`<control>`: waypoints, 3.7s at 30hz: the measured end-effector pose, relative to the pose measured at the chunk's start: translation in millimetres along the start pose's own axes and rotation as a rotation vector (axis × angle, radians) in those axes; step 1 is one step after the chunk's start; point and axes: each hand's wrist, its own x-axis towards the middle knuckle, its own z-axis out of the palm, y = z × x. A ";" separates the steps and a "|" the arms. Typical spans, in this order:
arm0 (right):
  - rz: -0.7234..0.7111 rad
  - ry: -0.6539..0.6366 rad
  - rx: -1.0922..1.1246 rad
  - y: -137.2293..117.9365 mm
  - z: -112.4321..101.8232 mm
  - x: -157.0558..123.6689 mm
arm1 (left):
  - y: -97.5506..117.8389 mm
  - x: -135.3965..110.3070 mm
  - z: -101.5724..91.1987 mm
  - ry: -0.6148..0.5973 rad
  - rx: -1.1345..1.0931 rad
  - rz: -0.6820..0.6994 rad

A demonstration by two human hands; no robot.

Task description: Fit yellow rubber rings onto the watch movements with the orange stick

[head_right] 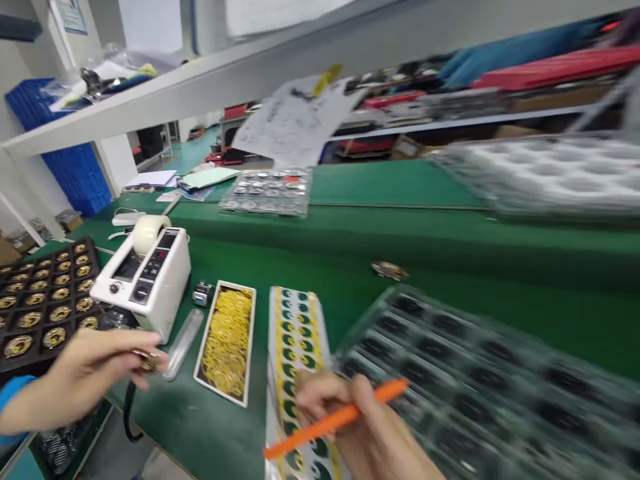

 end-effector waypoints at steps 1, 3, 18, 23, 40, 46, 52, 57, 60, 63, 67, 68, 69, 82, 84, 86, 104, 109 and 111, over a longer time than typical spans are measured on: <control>0.038 -0.015 0.039 -9.2 2.8 0.0 | -5.4 8.5 29.1 -0.014 -0.164 -0.030; 0.012 0.011 0.088 -23.9 10.7 1.0 | -19.9 33.0 70.4 0.022 -0.452 -0.127; -0.542 0.094 -0.477 -32.8 45.2 -6.6 | -59.6 71.0 113.7 -0.017 -0.884 -0.156; -0.948 -0.164 -0.953 -15.0 37.0 -9.1 | -59.1 72.3 110.7 -0.009 -0.948 -0.239; -0.811 0.103 -0.744 -22.1 45.9 -3.8 | -60.2 66.0 118.9 -0.109 -0.942 -0.309; -0.994 -0.037 -0.984 -14.5 43.9 -3.6 | -55.0 69.8 115.4 -0.048 -0.900 -0.401; -0.560 0.267 -0.349 -30.9 35.1 -4.5 | -53.3 72.9 114.9 -0.016 -0.772 -0.374; -0.325 0.366 -0.065 -31.7 28.1 2.4 | -53.0 71.8 115.9 -0.029 -0.687 -0.369; -0.318 0.343 -0.105 -30.3 31.2 1.5 | -53.6 70.4 116.6 -0.036 -0.629 -0.344; -0.364 0.292 -0.309 -30.5 39.6 -2.2 | -54.5 68.7 117.5 -0.029 -0.592 -0.304; -0.485 0.182 -0.640 -27.5 54.1 -2.8 | -57.7 65.3 120.8 -0.022 -0.538 -0.255; -0.504 0.172 -0.692 -25.5 57.3 -1.8 | -59.1 64.1 122.2 -0.020 -0.510 -0.243; -0.513 0.177 -0.737 -23.1 60.0 -0.6 | -60.6 62.8 123.7 -0.019 -0.476 -0.227; -0.355 0.284 -0.770 -12.3 67.6 4.5 | -58.9 52.0 128.2 -0.101 -0.141 -0.005; -0.333 0.280 -0.749 -13.2 68.3 5.8 | -59.6 51.5 128.3 -0.118 -0.122 0.002; -0.322 0.264 -0.699 -15.8 68.7 6.4 | -60.9 51.6 129.2 -0.132 -0.133 0.000; 0.003 -0.153 -0.669 -13.5 64.0 3.0 | -57.5 77.8 101.4 0.332 -0.634 -0.158; -0.131 -0.405 -0.956 -19.3 62.0 0.2 | -60.3 77.0 101.6 0.307 -0.635 -0.167; -0.155 -0.439 -1.100 -19.4 60.9 -1.7 | -60.7 75.9 101.6 0.308 -0.632 -0.171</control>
